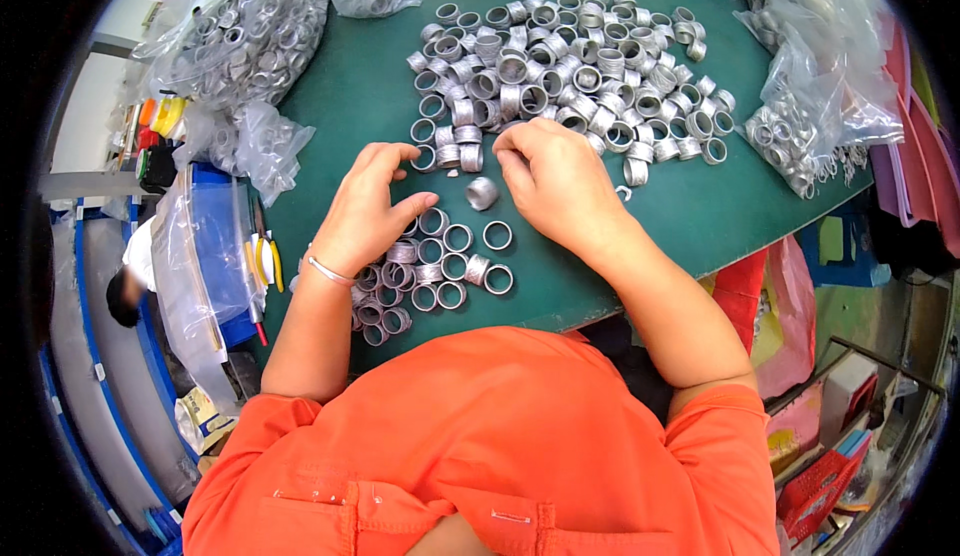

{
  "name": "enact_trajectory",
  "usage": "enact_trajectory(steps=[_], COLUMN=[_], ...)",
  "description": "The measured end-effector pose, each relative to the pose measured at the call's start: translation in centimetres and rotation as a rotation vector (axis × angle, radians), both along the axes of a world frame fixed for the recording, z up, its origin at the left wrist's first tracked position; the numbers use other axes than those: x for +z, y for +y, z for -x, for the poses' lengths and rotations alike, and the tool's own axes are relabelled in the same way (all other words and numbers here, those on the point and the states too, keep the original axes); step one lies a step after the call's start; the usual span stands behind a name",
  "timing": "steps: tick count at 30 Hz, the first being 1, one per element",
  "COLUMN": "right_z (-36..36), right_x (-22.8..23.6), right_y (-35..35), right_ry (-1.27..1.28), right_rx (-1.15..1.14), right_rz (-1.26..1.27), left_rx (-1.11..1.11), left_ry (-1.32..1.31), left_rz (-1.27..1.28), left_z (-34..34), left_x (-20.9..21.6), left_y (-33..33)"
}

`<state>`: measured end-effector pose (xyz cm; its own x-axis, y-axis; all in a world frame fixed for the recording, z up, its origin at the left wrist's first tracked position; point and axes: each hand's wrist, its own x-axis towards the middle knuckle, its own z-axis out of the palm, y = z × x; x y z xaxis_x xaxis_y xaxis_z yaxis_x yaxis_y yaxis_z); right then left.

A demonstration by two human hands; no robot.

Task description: The person sorts and organizes metal rings and smaller internal components on a workstation table, picking them up individually to check them and then placing them into different groups or containers. A second person later assists by handing over specific metal parts for sorting.

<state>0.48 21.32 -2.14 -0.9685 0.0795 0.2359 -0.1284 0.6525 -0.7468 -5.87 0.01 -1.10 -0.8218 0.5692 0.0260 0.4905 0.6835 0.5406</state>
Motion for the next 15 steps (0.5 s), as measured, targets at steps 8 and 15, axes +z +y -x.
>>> enact_trajectory(steps=[8, 15], right_z=[-0.8, 0.5], right_x=[-0.5, -2.0], right_y=[-1.7, -4.1], right_ry=[-0.024, 0.108], right_rx=[0.126, 0.146], right_rz=[-0.065, -0.336], left_rx=[-0.068, -0.077], left_ry=[0.164, 0.089], left_rz=[-0.076, -0.109], left_z=[-0.4, -0.6], left_x=[-0.2, -0.5], left_y=[1.0, 0.8])
